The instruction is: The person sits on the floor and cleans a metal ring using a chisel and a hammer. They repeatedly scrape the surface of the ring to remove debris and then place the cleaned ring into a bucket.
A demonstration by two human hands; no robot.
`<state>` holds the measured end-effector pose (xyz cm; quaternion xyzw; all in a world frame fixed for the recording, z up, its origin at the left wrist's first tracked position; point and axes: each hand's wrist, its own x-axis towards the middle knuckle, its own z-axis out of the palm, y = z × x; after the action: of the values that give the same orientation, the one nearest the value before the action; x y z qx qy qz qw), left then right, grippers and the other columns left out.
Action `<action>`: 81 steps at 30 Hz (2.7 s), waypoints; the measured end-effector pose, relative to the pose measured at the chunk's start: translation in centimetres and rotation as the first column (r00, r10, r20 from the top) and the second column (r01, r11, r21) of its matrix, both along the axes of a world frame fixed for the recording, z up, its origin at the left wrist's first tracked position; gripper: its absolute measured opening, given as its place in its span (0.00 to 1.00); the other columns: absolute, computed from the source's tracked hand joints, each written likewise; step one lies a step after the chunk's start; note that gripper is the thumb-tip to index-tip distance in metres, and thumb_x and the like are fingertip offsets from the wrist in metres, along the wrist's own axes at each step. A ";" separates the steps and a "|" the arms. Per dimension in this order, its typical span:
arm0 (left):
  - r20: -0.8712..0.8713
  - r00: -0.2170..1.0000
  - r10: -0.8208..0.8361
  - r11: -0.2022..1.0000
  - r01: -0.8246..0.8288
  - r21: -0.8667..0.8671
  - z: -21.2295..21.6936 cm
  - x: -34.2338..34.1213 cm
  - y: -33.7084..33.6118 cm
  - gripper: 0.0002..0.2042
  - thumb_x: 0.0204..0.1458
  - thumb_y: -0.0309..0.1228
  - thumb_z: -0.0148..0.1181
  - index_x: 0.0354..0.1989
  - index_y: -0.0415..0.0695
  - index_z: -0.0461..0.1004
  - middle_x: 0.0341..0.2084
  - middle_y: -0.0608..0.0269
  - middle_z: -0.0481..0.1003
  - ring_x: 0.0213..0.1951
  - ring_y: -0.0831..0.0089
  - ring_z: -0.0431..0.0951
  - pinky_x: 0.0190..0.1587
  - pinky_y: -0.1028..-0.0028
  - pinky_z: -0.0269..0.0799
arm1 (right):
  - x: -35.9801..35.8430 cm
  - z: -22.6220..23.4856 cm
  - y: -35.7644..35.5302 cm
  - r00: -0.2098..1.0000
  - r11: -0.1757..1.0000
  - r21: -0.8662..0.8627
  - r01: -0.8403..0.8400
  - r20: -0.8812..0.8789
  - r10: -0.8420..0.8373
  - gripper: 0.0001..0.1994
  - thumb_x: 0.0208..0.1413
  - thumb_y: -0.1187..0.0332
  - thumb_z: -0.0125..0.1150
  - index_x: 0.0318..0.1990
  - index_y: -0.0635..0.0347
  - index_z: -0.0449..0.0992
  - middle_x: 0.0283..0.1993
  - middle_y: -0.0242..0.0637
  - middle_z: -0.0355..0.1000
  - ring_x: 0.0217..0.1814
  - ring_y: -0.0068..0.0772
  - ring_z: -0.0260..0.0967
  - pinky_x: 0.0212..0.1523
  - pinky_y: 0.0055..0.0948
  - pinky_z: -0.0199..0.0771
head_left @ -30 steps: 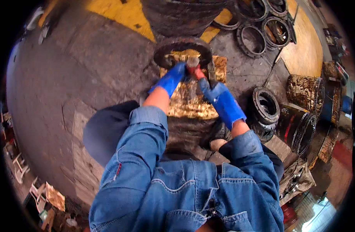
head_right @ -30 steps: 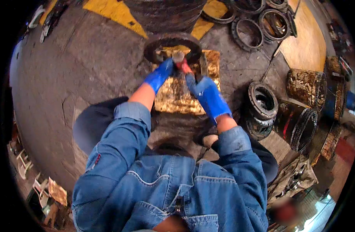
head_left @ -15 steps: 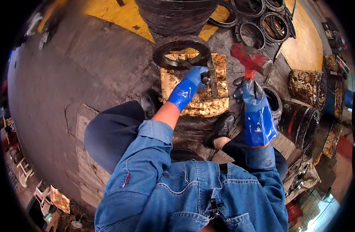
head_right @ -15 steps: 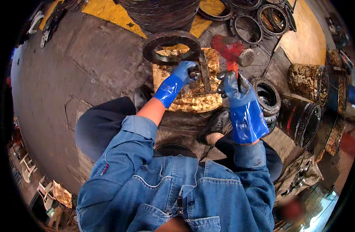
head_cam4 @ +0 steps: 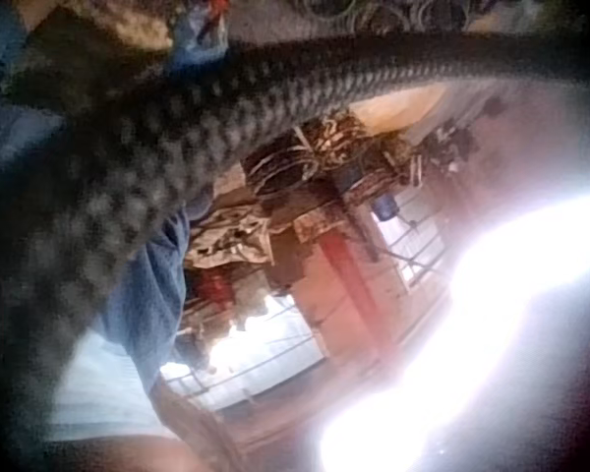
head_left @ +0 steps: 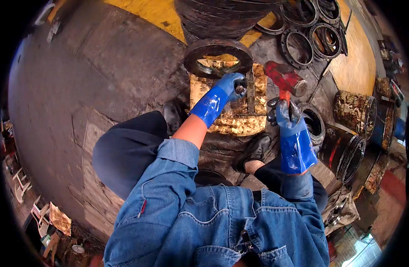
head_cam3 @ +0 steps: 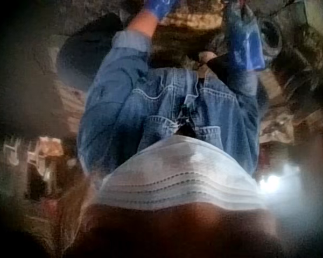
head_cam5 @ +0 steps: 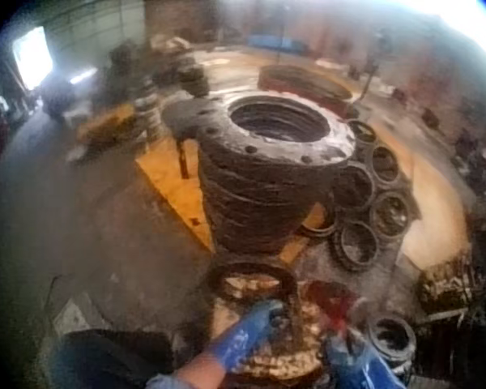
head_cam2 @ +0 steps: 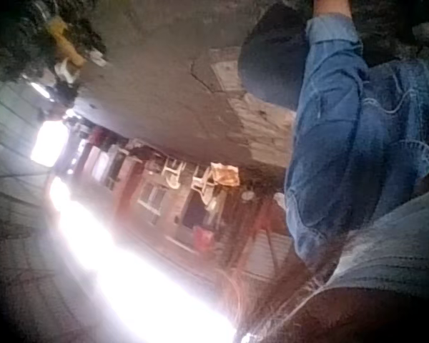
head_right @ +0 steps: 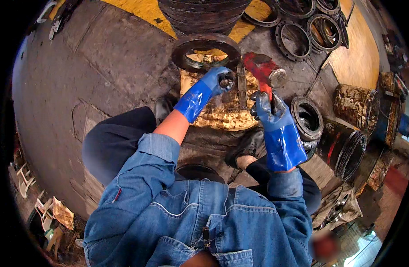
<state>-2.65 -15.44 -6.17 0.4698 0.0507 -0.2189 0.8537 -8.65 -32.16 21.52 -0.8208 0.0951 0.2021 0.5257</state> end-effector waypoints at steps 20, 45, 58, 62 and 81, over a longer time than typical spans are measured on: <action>-0.530 0.846 0.065 0.747 -0.393 -0.536 1.5 6.2 5.7 0.16 0.55 0.31 0.45 0.41 0.29 0.71 0.36 0.43 0.74 0.37 0.53 0.75 0.38 0.57 0.75 | 0.1 0.8 3.8 0.933 0.981 -0.141 -0.131 0.316 0.170 0.16 0.60 0.56 0.53 0.40 0.62 0.74 0.25 0.29 0.70 0.26 0.19 0.66 0.28 0.22 0.66; -0.240 0.971 -0.011 0.620 -0.182 -0.764 0.6 3.7 7.0 0.15 0.50 0.35 0.53 0.37 0.33 0.74 0.28 0.47 0.75 0.23 0.56 0.72 0.22 0.61 0.67 | 2.1 3.7 6.6 0.938 0.964 -0.092 -0.250 0.226 0.265 0.17 0.59 0.55 0.53 0.40 0.62 0.74 0.25 0.30 0.70 0.25 0.19 0.66 0.28 0.23 0.66; -0.634 0.755 0.168 0.711 -0.538 -0.452 3.9 4.6 3.7 0.12 0.53 0.33 0.48 0.30 0.36 0.72 0.28 0.48 0.75 0.27 0.52 0.74 0.22 0.56 0.69 | 1.8 1.2 5.4 0.963 0.955 -0.141 -0.262 0.022 0.268 0.17 0.59 0.55 0.54 0.40 0.62 0.74 0.25 0.30 0.70 0.25 0.19 0.66 0.28 0.23 0.67; -0.260 0.966 0.000 0.675 -0.192 -0.713 1.4 4.0 5.7 0.13 0.49 0.35 0.52 0.31 0.35 0.75 0.26 0.49 0.76 0.25 0.54 0.73 0.23 0.61 0.67 | 0.3 6.3 5.7 0.905 0.964 -0.100 -0.246 0.333 0.265 0.17 0.59 0.54 0.54 0.40 0.62 0.74 0.25 0.30 0.70 0.25 0.20 0.66 0.28 0.23 0.67; -0.228 0.973 -0.040 0.632 -0.152 -0.760 0.2 4.0 7.1 0.09 0.52 0.32 0.51 0.33 0.39 0.73 0.28 0.48 0.75 0.27 0.55 0.75 0.30 0.54 0.75 | 0.1 4.9 7.2 0.878 0.943 -0.059 -0.329 0.350 0.328 0.18 0.59 0.53 0.54 0.40 0.62 0.74 0.25 0.30 0.70 0.24 0.20 0.67 0.28 0.23 0.67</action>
<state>1.37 -8.38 -5.98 0.0294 0.0622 -0.2438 0.9674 -8.54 -24.93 26.39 -0.8473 -0.1419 0.1369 0.4933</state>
